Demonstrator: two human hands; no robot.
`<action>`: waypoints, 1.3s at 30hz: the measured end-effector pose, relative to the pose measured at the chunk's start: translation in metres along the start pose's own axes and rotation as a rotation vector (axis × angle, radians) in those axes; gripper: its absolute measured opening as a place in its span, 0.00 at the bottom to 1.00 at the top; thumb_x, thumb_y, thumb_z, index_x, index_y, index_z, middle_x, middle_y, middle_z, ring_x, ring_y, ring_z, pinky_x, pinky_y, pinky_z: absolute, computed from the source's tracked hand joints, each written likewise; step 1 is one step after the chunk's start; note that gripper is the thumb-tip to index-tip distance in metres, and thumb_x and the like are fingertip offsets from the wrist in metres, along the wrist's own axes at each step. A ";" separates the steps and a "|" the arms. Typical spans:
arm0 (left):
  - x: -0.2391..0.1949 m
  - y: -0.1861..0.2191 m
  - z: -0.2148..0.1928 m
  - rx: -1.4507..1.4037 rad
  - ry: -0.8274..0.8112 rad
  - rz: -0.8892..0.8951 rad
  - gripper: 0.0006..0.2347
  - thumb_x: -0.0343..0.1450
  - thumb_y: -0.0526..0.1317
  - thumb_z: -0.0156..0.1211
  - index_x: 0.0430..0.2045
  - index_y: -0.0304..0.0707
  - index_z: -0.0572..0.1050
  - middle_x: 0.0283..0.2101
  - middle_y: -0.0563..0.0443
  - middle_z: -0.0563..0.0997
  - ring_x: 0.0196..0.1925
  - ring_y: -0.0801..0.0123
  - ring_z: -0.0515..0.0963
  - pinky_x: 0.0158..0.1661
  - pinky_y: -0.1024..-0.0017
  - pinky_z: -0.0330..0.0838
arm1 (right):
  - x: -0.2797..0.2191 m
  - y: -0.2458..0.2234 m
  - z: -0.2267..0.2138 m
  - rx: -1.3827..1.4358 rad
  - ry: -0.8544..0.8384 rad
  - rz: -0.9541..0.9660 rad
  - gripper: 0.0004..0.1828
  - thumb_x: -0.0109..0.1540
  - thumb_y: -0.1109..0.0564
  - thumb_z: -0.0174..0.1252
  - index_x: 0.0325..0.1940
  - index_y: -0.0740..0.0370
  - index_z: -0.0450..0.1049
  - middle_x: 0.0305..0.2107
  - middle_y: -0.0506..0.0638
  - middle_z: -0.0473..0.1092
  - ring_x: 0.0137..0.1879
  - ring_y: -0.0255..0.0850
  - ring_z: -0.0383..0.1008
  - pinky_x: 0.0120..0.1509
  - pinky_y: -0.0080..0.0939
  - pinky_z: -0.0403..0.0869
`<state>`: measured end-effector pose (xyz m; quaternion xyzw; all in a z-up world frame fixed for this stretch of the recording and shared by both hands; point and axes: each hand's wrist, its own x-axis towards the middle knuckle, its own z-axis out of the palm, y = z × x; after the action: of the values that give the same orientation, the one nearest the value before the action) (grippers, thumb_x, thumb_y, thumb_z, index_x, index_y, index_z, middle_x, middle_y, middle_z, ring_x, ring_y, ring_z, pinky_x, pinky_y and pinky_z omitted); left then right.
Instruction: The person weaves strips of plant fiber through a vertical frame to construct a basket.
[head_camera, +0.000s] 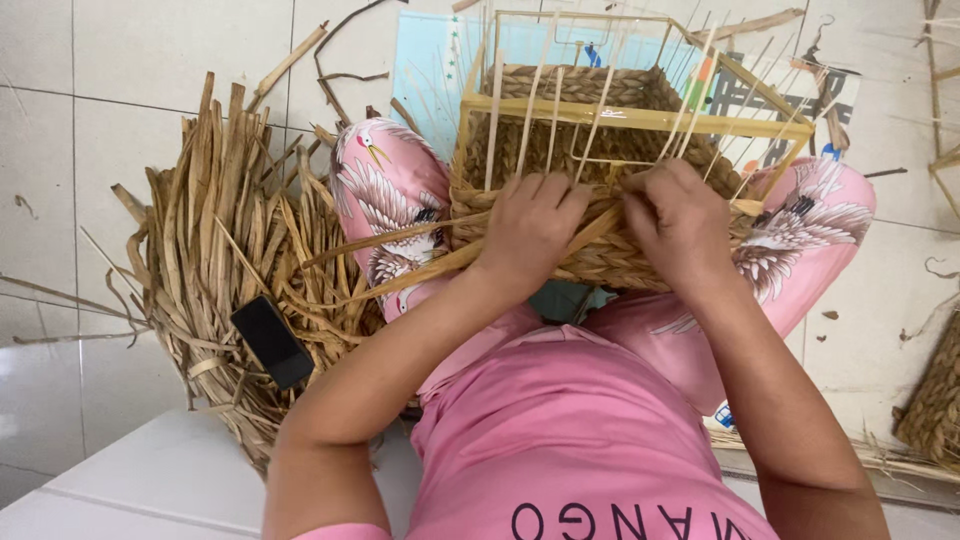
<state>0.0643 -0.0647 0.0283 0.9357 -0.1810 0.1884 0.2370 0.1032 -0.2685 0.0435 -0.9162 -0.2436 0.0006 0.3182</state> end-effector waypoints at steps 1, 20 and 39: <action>0.003 0.000 0.007 -0.001 -0.058 -0.019 0.08 0.69 0.35 0.58 0.40 0.39 0.76 0.38 0.49 0.74 0.42 0.58 0.75 0.44 0.61 0.68 | -0.002 0.001 0.000 -0.046 0.007 0.000 0.06 0.62 0.64 0.66 0.44 0.62 0.80 0.34 0.56 0.72 0.39 0.52 0.76 0.43 0.48 0.74; 0.010 0.005 0.053 -0.035 -0.024 -0.140 0.04 0.65 0.33 0.62 0.29 0.39 0.74 0.35 0.47 0.72 0.41 0.55 0.77 0.41 0.57 0.70 | -0.005 0.008 0.023 -0.198 -0.009 0.084 0.06 0.65 0.57 0.64 0.45 0.60 0.79 0.37 0.56 0.72 0.38 0.57 0.75 0.41 0.56 0.73; -0.008 -0.015 -0.027 0.112 -0.091 0.063 0.10 0.69 0.37 0.57 0.43 0.37 0.75 0.41 0.51 0.76 0.45 0.59 0.75 0.46 0.62 0.68 | -0.004 0.006 0.020 -0.094 0.056 -0.075 0.04 0.64 0.63 0.64 0.41 0.64 0.76 0.42 0.56 0.75 0.40 0.53 0.78 0.40 0.49 0.76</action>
<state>0.0565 -0.0365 0.0414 0.9490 -0.2100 0.1630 0.1696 0.0989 -0.2627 0.0231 -0.9199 -0.2686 -0.0486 0.2814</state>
